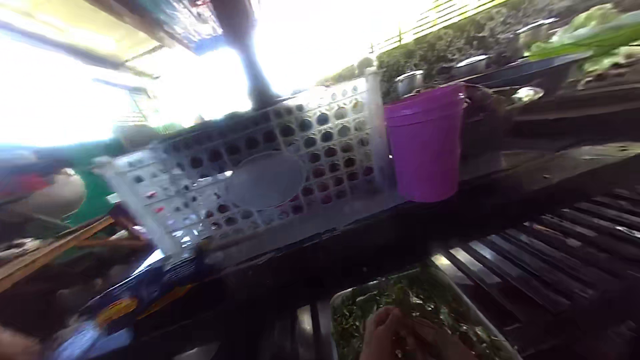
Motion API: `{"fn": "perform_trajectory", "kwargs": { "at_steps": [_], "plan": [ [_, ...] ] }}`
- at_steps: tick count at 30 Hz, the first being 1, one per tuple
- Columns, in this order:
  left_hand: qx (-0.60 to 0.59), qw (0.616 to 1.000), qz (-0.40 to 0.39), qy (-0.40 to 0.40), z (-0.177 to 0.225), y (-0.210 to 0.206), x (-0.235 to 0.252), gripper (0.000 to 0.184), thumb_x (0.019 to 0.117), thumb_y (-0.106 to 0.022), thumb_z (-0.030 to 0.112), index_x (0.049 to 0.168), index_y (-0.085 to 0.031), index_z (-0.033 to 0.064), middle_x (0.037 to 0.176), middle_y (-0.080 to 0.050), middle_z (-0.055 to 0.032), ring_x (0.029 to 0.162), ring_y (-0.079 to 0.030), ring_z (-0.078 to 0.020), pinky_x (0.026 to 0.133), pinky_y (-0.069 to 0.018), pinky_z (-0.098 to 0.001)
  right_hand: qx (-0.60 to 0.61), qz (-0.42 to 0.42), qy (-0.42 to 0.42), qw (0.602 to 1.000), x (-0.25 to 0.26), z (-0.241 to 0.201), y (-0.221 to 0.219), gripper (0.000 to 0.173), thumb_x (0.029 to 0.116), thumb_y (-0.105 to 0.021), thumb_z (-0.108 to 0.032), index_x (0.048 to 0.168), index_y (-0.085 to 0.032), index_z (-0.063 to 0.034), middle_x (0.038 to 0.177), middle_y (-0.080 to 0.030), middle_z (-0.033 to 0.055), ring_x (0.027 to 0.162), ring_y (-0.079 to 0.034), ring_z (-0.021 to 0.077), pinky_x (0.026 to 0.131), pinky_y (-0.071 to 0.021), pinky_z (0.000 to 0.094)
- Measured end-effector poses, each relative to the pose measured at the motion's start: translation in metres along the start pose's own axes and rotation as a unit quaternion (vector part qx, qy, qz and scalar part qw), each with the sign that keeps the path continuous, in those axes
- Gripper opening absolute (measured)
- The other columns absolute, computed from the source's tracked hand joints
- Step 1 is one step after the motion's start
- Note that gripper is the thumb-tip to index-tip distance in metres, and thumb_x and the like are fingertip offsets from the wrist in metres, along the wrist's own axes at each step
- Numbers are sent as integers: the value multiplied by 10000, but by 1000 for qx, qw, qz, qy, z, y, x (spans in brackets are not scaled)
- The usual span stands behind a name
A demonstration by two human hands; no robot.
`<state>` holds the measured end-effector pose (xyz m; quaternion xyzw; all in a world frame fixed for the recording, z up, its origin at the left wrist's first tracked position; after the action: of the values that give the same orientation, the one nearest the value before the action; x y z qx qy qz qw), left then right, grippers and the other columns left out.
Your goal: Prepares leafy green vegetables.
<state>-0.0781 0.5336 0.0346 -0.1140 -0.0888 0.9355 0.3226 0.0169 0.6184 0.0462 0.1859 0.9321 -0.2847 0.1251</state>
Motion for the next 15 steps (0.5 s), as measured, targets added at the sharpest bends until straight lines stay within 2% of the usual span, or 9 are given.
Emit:
{"fn": "perform_trajectory", "kwargs": {
  "at_steps": [2, 4, 5, 7, 8, 10, 11, 13, 15],
  "plan": [
    [-32, 999, 12, -22, -9, 16, 16, 290, 1098, -452, 205, 1164, -626, -17, 841, -705, -86, 725, -688, -146, 676, -603, -324, 8, -10, 1, 1000, 4, -5, -7, 417, 1123, -335, -317, 1271, -608, -40, 1069, -722, 70, 900, -687, 147, 767, -568, 319],
    [-56, 997, 36, -30, -13, 30, 29, 336, 1108, -419, 224, 1169, -616, -41, 876, -716, -127, 724, -695, -168, 659, -602, -331, -45, -31, 12, 998, 10, -10, -16, 561, 1122, -229, -434, 1336, -596, -68, 1207, -712, 76, 1072, -673, 183, 884, -539, 396],
    [-58, 996, 61, -33, -12, 35, 33, 338, 1109, -414, 220, 1150, -615, -50, 863, -720, -128, 713, -697, -167, 648, -600, -323, -80, -40, 34, 995, 19, -9, -15, 500, 1118, -306, -405, 1370, -578, -69, 1249, -697, 73, 1124, -661, 184, 922, -539, 411],
    [-48, 993, 105, -33, -7, 42, 34, 319, 1105, -417, 180, 1115, -628, -59, 885, -727, -127, 748, -698, -166, 686, -593, -322, -134, -47, 100, 985, 37, -5, -14, 339, 1039, -582, -236, 1308, -605, -30, 1184, -694, 79, 1073, -668, 167, 898, -569, 378],
    [-49, 990, 123, -37, -3, 44, 34, 312, 1106, -421, 167, 1105, -631, -63, 888, -729, -134, 752, -700, -173, 694, -594, -327, -151, -37, 130, 979, 44, -2, -13, 280, 999, -650, -186, 1229, -656, -26, 1124, -715, 68, 1020, -678, 145, 871, -574, 350],
    [-52, 984, 163, -53, 11, 47, 29, 293, 1105, -414, 142, 1119, -618, -67, 888, -711, -133, 769, -698, -184, 726, -596, -345, -132, 10, 158, 978, 51, 1, -12, 180, 1028, -592, -134, 1083, -710, -9, 1024, -739, 74, 939, -696, 149, 799, -586, 340],
    [-48, 979, 190, -56, 19, 49, 24, 278, 1104, -405, 127, 1153, -600, -65, 901, -695, -124, 784, -691, -178, 746, -596, -344, -99, 31, 160, 982, 52, 2, -12, 212, 1059, -531, -125, 1061, -696, 8, 1003, -735, 86, 919, -706, 168, 794, -607, 357],
    [-36, 959, 274, -67, 42, 53, 8, 268, 1106, -375, 109, 1207, -548, -68, 935, -643, -110, 796, -650, -145, 754, -566, -310, -40, 79, 170, 981, 47, -4, -12, 269, 1090, -448, -125, 1064, -664, 34, 975, -741, 99, 875, -737, 189, 780, -634, 368],
    [-29, 934, 333, -127, 66, 61, -8, 284, 1083, -363, 68, 1203, -503, -148, 975, -616, -188, 815, -617, -152, 732, -527, -294, -18, 99, 173, 980, 46, -9, -7, 294, 1099, -416, -135, 1078, -655, 34, 1036, -750, 112, 923, -741, 205, 800, -629, 373]
  ]
}}
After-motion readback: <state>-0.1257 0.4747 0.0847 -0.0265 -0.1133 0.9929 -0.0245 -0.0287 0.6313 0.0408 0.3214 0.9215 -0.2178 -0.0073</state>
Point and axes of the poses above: each hand's wrist, its own x-axis towards the middle knuckle, its own y-axis out of the back of the hand, z = x × y, the point moved 8 cm from there along x, towards the middle knuckle
